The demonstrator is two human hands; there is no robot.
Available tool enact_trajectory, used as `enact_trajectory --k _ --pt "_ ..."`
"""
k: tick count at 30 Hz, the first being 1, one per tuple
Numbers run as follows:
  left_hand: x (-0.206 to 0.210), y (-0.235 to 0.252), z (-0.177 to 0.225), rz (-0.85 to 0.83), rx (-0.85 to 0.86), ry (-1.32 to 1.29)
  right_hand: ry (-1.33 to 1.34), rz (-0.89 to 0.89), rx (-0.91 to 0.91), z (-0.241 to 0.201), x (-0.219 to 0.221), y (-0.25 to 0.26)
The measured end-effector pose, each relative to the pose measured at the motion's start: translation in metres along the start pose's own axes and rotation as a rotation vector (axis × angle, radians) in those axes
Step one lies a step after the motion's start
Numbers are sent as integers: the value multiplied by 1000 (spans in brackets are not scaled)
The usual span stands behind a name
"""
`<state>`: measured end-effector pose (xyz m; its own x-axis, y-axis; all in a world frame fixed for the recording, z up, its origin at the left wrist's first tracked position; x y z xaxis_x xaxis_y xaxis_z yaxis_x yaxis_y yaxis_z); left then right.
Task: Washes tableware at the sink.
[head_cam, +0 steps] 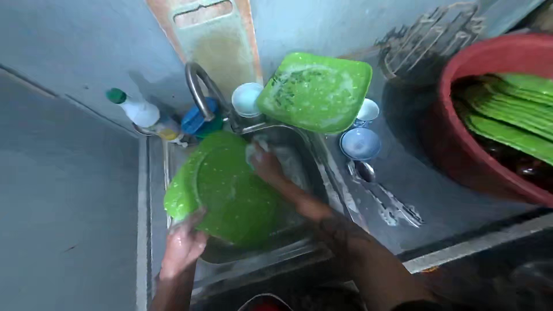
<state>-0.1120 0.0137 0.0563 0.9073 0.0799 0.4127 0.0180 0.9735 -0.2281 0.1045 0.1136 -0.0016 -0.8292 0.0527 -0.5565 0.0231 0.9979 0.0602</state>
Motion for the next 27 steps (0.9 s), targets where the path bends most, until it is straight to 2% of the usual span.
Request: enact_trajectory --k 2,5,7,9,10,12,13,15,17,19,20,21,24,27 --pt "-1 6 -1 94 -14 -26 -14 -111 103 5 12 -39" --pt "9 10 -11 115 -72 47 46 -110 -75 -33 38 -91" --pt "23 4 -17 75 -73 255 194 -59 -195 -58 39 -90" --pt "41 -14 -12 73 -31 586 283 43 -166 -59 28 -60" --pt "51 -25 -8 71 -5 749 298 84 -75 -49 21 -44" --pt "71 -47 0 58 56 918 393 55 264 -14 16 -26" --pt "79 -54 1 42 90 945 468 39 421 6 22 -27" --pt "88 -52 -7 -9 138 1059 547 -11 595 26 40 -49" --pt "94 -32 -25 -139 129 1244 610 -175 660 3 37 -88" --pt "96 -13 -44 -345 118 1470 721 -335 718 -35 7 -117" --pt "94 -6 -54 -435 162 1570 798 -346 780 -41 1 -124" --pt "90 0 -64 -508 192 1645 855 -316 845 -40 -3 -127" --pt "81 14 -90 -660 164 1833 924 -78 888 19 6 -121" --pt "83 20 -119 -776 -10 1965 854 204 852 63 -23 -112"
Point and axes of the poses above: each hand's wrist, its own y-axis towards the middle knuckle, its own x-axis out of the palm, z = x × y, the point moved 3 cm from there along y, towards the middle knuckle, and after that the axes turned 1 degree about -x, right-handed, at the moved point
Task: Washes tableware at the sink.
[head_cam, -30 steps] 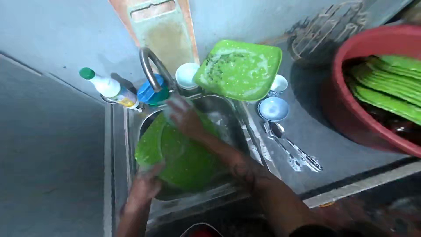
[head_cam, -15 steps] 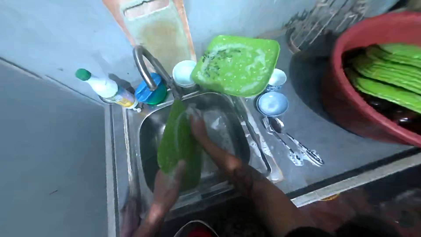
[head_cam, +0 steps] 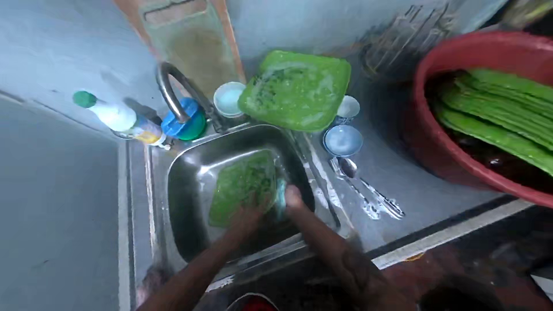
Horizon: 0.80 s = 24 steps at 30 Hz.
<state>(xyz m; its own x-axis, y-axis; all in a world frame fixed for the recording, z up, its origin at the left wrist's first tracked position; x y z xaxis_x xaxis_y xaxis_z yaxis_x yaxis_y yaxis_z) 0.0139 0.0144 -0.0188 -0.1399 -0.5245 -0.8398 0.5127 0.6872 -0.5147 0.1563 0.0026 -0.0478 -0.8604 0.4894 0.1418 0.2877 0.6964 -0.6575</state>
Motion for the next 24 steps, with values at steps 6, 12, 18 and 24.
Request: enact_trajectory --k 6,12,18,24 --pt "17 38 24 -166 74 -8 -243 62 -72 -20 -37 -14" --pt "-87 84 30 132 24 -1310 68 -19 -128 -33 -44 -30" --pt "-143 116 51 263 -60 -2022 288 -272 -17 -30 -34 -26" --pt "-141 70 14 400 -226 -1829 71 -78 -153 -52 -43 -28"
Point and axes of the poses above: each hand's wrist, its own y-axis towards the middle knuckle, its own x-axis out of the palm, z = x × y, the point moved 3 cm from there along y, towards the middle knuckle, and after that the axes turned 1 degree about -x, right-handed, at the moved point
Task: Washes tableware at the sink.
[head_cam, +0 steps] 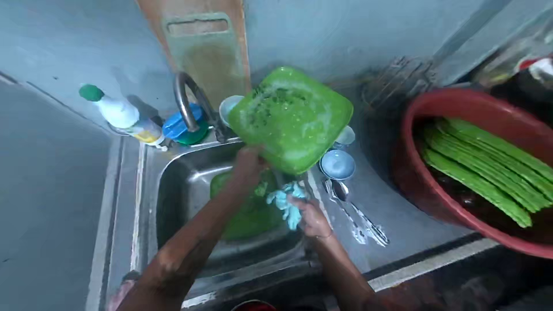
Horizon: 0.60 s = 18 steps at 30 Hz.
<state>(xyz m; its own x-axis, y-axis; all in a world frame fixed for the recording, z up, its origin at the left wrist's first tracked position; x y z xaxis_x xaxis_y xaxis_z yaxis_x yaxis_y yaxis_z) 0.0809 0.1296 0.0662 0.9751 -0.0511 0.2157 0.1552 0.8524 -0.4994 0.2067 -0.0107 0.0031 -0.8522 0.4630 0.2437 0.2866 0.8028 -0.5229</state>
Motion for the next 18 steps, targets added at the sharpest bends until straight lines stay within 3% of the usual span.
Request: enact_trajectory --k 6,10,14,18 --pt "-141 -81 -18 246 153 96 -107 311 -230 -37 -8 24" --pt "-208 -106 -48 467 40 269 -165 98 -215 -66 28 40" --pt "-224 -87 -72 423 -49 307 -276 -120 -378 -108 97 82" --pt "-211 -47 -105 316 -169 328 -918 -81 -711 -135 160 101"
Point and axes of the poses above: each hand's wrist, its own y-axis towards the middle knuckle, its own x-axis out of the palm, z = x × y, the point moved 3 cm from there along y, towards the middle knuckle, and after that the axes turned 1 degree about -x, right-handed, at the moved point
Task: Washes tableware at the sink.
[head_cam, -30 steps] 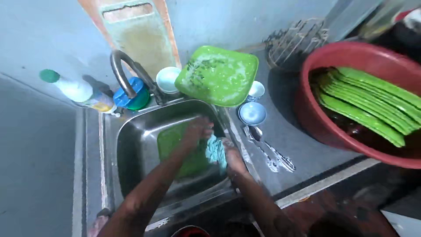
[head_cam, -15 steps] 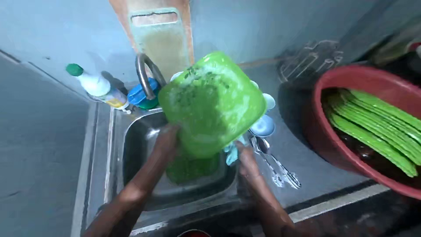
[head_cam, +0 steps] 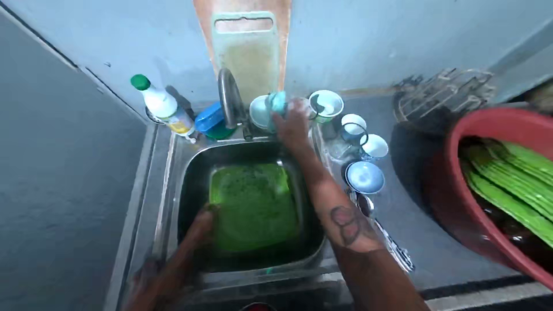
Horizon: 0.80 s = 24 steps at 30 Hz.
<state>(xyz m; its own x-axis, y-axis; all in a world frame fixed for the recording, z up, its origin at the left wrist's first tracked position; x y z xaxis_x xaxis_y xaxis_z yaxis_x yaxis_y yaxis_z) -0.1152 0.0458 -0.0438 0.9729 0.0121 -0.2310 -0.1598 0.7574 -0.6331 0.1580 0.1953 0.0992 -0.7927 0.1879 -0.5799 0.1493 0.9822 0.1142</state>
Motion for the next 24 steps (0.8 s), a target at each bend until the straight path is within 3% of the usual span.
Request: enact_trajectory --k 2,4,8,11,14,16,19,21,24 --pt "19 18 -9 -37 -32 -22 -114 -151 20 -15 36 -8" --pt "34 32 -17 -62 -58 -45 -33 -289 87 -15 81 -22" --pt "39 53 -27 -97 -35 27 0 -321 134 -10 137 -42" --pt "35 60 -19 -72 -28 291 -161 -384 -5 -7 149 -44" --pt "32 62 4 -26 141 647 -337 -445 -194 7 154 -42" --pt "34 54 25 -1 212 538 -368 -492 -254 10 149 -43" --pt "46 38 52 -66 196 217 -241 -512 -150 8 111 -60" --pt "59 33 69 -179 197 93 -201 -352 -69 22 70 -86" --pt "84 26 96 -325 104 -37 -291 72 -18 69 -2 -141"
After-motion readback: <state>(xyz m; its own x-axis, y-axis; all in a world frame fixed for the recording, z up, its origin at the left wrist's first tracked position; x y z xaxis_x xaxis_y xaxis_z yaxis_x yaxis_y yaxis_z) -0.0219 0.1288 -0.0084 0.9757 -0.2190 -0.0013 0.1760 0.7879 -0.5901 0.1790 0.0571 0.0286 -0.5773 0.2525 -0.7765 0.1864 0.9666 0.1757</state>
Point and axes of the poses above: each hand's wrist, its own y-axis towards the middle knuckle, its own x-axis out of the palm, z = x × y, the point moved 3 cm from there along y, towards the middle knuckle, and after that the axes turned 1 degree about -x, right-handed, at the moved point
